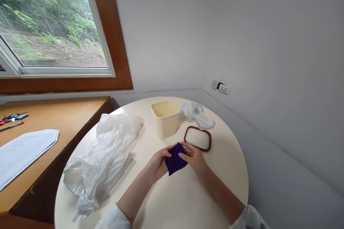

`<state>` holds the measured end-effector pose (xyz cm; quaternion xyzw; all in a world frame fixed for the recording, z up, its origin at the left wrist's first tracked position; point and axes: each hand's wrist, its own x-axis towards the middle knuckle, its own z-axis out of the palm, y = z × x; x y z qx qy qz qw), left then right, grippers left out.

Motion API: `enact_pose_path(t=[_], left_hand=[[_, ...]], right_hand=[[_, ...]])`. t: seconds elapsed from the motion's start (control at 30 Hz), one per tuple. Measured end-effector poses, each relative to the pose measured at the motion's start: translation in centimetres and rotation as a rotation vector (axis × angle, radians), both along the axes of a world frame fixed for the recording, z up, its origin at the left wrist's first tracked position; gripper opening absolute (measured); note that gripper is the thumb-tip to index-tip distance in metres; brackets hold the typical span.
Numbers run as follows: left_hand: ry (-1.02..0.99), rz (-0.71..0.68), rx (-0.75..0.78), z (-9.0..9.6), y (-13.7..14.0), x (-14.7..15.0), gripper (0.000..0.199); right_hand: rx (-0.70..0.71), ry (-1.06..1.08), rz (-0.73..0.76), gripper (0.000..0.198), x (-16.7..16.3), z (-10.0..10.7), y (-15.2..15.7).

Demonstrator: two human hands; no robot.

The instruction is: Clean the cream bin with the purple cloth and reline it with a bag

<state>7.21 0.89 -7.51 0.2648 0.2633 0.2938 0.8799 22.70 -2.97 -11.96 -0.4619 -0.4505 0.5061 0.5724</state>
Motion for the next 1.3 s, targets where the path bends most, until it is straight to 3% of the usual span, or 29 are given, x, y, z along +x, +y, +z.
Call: enact_pose_path(t=[0.27, 0.47, 0.57, 0.67, 0.83, 0.93, 1.07, 1.17, 1.3], left_hand=[[0.043, -0.069, 0.049, -0.6, 0.1, -0.5, 0.018], [0.181, 0.012, 0.127, -1.8, 0.9, -0.8, 0.006], [0.189, 0.027, 0.146, -2.2, 1.0, -0.8, 0.005], [0.193, 0.029, 0.153, -2.3, 0.9, -0.8, 0.009], [0.211, 0.031, 0.171, -2.2, 0.7, -0.8, 0.013], [0.218, 0.037, 0.189, -2.2, 0.7, -0.9, 0.019], [0.235, 0.076, 0.221, -2.3, 0.6, -1.0, 0.023], [0.265, 0.151, 0.263, -2.4, 0.4, -0.9, 0.025], [0.307, 0.259, 0.324, -1.0, 0.5, -2.0, 0.027]], right_hand=[[-0.006, -0.2, -0.11, 0.035, 2.5, 1.4, -2.2], [-0.073, -0.486, -0.12, 0.038, 8.1, 4.2, -4.4], [-0.129, -0.512, -0.03, 0.039, 11.2, 5.1, -5.4], [-0.2, -0.623, -0.022, 0.041, 13.8, 4.0, -5.5], [-0.234, -0.921, -0.295, 0.037, 16.0, 0.6, -4.8], [-0.198, -1.094, -0.433, 0.036, 15.6, 0.2, -4.9], [-0.024, -1.203, -0.539, 0.019, 12.9, 2.1, -5.0], [0.101, -1.141, -0.457, 0.013, 9.0, 3.4, -4.5], [0.298, -1.119, -0.287, 0.012, 2.3, 3.1, -3.0]])
